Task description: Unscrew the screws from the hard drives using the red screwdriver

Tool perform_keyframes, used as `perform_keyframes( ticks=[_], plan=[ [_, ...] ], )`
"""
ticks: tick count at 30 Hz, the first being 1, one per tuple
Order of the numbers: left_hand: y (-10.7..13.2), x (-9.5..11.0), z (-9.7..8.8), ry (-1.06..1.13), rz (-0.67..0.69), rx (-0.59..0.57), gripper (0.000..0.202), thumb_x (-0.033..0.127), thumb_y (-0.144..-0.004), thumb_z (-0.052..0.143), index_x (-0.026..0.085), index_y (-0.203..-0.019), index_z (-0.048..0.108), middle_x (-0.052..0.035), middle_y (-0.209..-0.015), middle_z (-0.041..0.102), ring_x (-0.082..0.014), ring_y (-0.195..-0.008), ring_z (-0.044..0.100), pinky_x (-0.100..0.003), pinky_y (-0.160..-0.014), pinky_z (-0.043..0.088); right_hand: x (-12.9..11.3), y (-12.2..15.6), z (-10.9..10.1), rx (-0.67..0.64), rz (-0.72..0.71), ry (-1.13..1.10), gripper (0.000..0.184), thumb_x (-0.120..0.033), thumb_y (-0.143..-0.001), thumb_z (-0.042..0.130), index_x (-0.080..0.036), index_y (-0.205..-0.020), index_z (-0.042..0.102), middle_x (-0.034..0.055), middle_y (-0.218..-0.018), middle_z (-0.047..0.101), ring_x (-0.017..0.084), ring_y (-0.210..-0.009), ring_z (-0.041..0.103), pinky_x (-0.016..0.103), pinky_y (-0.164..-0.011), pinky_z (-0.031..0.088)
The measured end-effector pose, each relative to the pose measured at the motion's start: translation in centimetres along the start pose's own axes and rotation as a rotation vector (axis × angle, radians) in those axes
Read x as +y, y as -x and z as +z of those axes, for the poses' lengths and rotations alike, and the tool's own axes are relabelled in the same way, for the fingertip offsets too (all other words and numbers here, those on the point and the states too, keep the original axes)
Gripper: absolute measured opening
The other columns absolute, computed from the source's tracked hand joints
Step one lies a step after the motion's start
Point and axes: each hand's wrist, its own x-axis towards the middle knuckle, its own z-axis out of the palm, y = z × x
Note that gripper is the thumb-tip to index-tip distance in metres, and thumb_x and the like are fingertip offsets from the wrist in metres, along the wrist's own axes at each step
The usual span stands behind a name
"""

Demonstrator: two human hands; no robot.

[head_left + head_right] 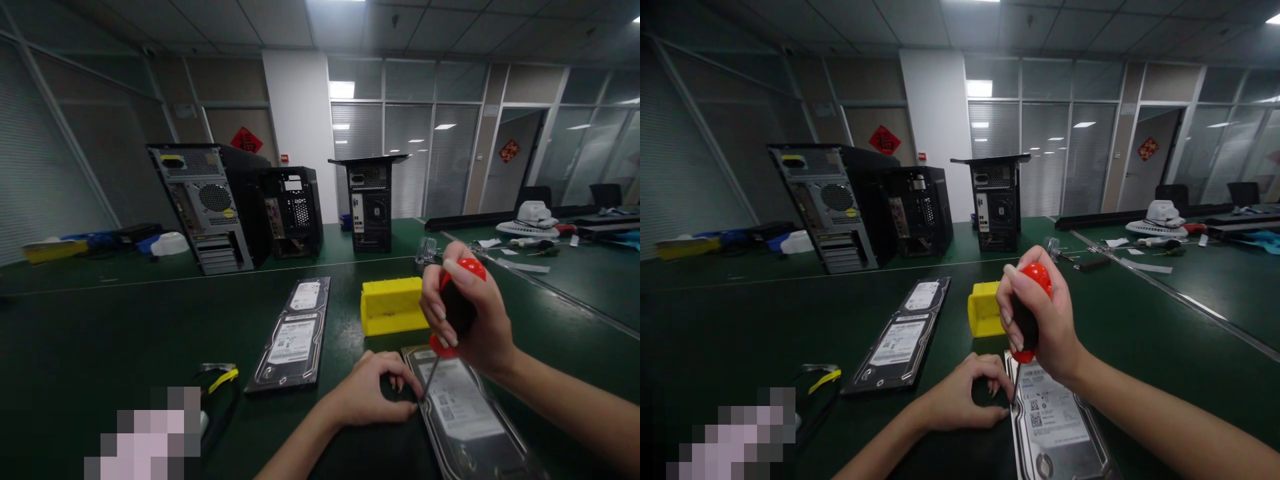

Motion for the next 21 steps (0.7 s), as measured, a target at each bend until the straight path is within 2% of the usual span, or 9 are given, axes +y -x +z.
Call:
perform_keyframes(
  ticks=[4,9,11,14,16,19,21],
  plan=[
    [0.05,-0.17,0.16,0.005,0.012,0.009,0.019,0.026,-0.068,0.063,0.021,-0.086,0.065,0.0029,-0.082,0.056,-0.0093,-0.074,0.049,-0.023,-0.079,0.035,-0.12,0.40,0.21,-0.001,0.005,0.012,0.009,-0.029,-0.084,0.045,-0.025,-0.080,0.038,-0.0068,-0.053,0.049,0.005,-0.029,0.036,0.016,-0.028,0.024],
    [0.17,-0.49,0.43,0.031,0.007,-0.009,0.024,0.028,-0.067,0.064,0.021,-0.090,0.066,0.0018,-0.080,0.056,-0.0097,-0.073,0.049,-0.021,-0.071,0.037,-0.09,0.08,0.04,0.053,-0.040,0.107,0.011,-0.030,-0.079,0.052,-0.021,-0.075,0.048,-0.0016,-0.065,0.054,0.009,-0.045,0.050,0.021,-0.041,0.040],
    [0.18,-0.54,0.48,0.060,0.019,-0.020,0.027,0.029,-0.067,0.064,0.021,-0.093,0.065,0.0012,-0.080,0.055,-0.0097,-0.072,0.049,-0.020,-0.065,0.036,-0.09,0.03,0.03,0.050,-0.021,0.121,0.016,-0.035,-0.080,0.049,-0.020,-0.079,0.054,0.0016,-0.071,0.055,0.011,-0.052,0.052,0.024,-0.048,0.044],
    [0.16,-0.58,0.49,0.074,0.029,-0.018,0.030,0.029,-0.066,0.065,0.022,-0.096,0.065,0.0014,-0.082,0.055,-0.0096,-0.073,0.048,-0.020,-0.064,0.035,0.01,0.06,0.16,0.055,-0.004,0.069,0.025,-0.040,-0.083,0.041,-0.020,-0.085,0.055,0.0017,-0.069,0.053,0.011,-0.050,0.050,0.024,-0.043,0.040],
    [0.13,-0.64,0.47,0.060,0.030,-0.019,0.032,0.030,-0.065,0.066,0.023,-0.096,0.064,0.0018,-0.083,0.054,-0.0096,-0.074,0.048,-0.020,-0.065,0.035,0.17,0.04,0.25,0.077,-0.013,0.029,0.021,-0.040,-0.083,0.041,-0.022,-0.087,0.051,-0.0010,-0.065,0.050,0.009,-0.044,0.045,0.021,-0.037,0.033],
    [0.10,-0.78,0.44,0.044,0.035,-0.028,0.032,0.032,-0.064,0.067,0.023,-0.095,0.064,0.0021,-0.082,0.053,-0.0097,-0.073,0.047,-0.020,-0.064,0.034,0.37,-0.06,0.23,0.098,-0.005,0.023,0.012,-0.034,-0.081,0.048,-0.023,-0.080,0.045,-0.0039,-0.060,0.047,0.007,-0.038,0.039,0.019,-0.033,0.028],
    [0.11,-0.86,0.43,0.033,0.040,-0.032,0.031,0.033,-0.065,0.067,0.023,-0.094,0.064,0.0025,-0.081,0.053,-0.0096,-0.073,0.047,-0.021,-0.065,0.034,0.34,-0.10,0.10,0.095,0.003,0.042,0.015,-0.034,-0.080,0.050,-0.022,-0.074,0.044,-0.0032,-0.061,0.048,0.007,-0.039,0.040,0.019,-0.034,0.029]
  ],
)
